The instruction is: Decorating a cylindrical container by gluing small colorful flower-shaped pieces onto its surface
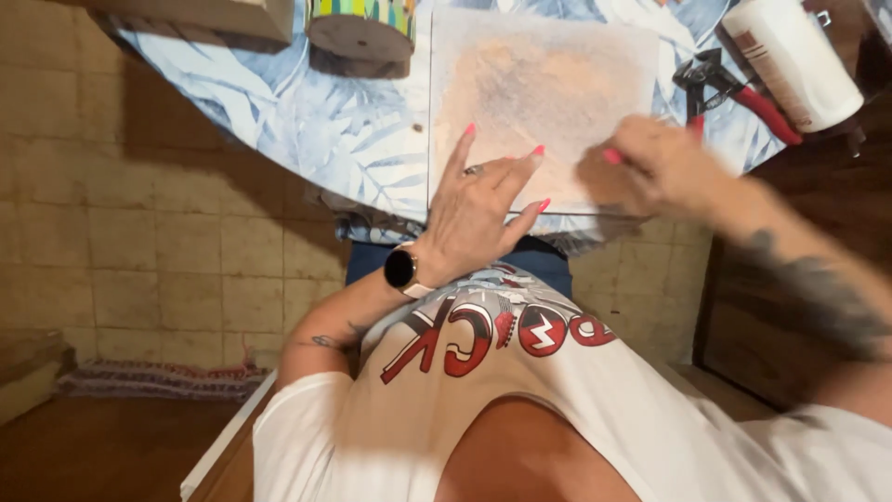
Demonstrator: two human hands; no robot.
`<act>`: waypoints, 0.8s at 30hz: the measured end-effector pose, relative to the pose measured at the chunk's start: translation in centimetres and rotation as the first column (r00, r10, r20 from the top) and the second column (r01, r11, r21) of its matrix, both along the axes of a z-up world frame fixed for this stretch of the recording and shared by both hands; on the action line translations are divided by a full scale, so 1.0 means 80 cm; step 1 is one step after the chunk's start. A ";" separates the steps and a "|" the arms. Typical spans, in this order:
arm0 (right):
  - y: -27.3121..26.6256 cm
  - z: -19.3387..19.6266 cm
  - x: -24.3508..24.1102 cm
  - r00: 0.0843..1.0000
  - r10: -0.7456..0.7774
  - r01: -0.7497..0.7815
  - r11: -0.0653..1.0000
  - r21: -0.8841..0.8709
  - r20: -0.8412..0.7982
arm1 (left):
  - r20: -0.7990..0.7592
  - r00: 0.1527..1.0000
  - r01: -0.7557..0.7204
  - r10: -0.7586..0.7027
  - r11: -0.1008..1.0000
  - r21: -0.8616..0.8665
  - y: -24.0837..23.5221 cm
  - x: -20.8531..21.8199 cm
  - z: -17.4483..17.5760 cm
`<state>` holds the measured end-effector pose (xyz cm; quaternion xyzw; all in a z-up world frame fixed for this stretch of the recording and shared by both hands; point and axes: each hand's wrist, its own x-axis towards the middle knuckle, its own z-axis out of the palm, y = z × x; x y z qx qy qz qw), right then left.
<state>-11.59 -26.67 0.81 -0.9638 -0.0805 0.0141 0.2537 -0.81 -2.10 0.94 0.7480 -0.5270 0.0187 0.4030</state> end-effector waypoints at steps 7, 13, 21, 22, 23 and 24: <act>0.092 0.011 0.022 0.988 -0.132 0.087 0.900 0.427 0.077 | -0.092 0.995 -0.067 0.048 0.975 -0.210 -0.017 -0.010 0.007; 0.097 0.019 0.021 0.980 -0.165 0.098 0.883 0.459 0.110 | -0.068 0.995 -0.093 0.077 0.958 -0.271 -0.021 -0.013 0.008; 0.105 0.025 0.024 0.970 -0.229 0.152 0.831 0.535 0.079 | -0.023 0.993 -0.118 0.117 0.930 -0.349 -0.019 -0.013 0.008; 0.107 0.032 0.025 0.970 -0.230 0.155 0.831 0.535 0.076 | -0.026 0.993 -0.118 0.116 0.930 -0.349 -0.018 -0.013 0.010; 0.110 0.038 0.026 0.969 -0.233 0.157 0.845 0.511 0.087 | -0.024 0.993 -0.117 0.116 0.934 -0.337 -0.016 -0.014 0.012; 0.112 0.044 0.026 0.967 -0.236 0.161 0.859 0.487 0.096 | -0.025 0.993 -0.116 0.114 0.938 -0.325 -0.015 -0.015 0.014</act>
